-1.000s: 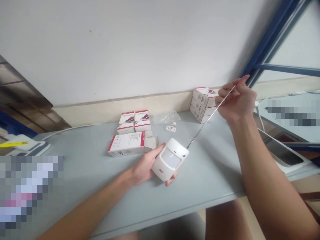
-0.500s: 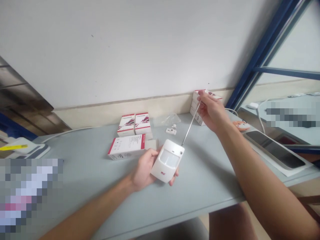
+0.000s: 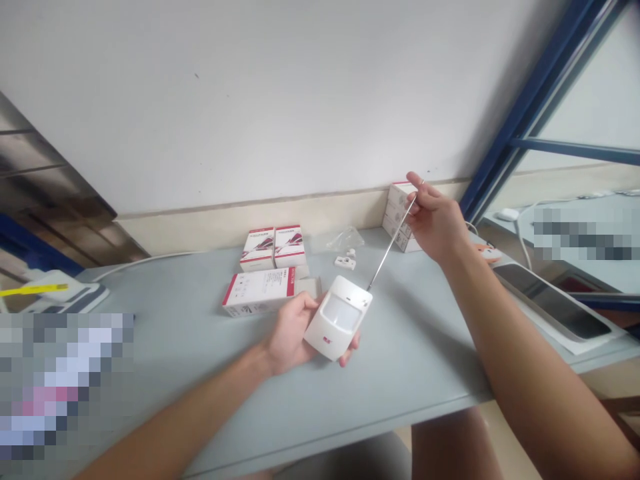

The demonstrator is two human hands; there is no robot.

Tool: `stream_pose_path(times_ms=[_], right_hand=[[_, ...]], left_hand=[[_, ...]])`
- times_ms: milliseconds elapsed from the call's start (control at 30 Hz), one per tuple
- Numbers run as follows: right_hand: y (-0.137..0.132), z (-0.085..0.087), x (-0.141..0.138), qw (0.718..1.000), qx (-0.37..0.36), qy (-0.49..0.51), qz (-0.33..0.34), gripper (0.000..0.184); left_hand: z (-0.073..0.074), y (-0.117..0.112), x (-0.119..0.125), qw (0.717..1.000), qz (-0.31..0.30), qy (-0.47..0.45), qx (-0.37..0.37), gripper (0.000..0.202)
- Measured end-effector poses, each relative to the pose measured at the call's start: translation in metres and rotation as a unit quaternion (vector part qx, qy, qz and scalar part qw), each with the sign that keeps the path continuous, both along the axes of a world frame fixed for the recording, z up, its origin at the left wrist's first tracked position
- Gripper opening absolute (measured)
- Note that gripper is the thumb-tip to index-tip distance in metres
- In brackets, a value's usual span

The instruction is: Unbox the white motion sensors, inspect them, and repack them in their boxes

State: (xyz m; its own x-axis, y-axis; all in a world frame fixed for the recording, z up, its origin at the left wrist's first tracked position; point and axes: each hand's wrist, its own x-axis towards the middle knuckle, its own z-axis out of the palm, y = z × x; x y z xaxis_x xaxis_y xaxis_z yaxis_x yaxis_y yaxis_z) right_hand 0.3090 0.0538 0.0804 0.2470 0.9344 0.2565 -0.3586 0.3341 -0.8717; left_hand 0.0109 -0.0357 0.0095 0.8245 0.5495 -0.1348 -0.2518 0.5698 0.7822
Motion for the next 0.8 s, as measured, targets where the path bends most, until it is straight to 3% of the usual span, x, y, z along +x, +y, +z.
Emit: stream_pose_path(times_ms=[300,633,800], right_hand=[[0.003,-0.005,-0.002,0.995,0.034,-0.044,-0.083,0.056],[0.009,-0.008,0.0,0.993,0.025,-0.032,-0.11,0.045],[0.002,-0.012,-0.023,0.992,0.042,-0.099,-0.063,0.025]], left_hand=[[0.001,-0.001,0.0,1.0,0.017,-0.019,-0.004,0.044],[0.001,-0.011,0.003,0.997,0.071,-0.015,0.031,0.041],[0.003,-0.015,0.006,0.991,0.124,-0.003,0.043,0.042]])
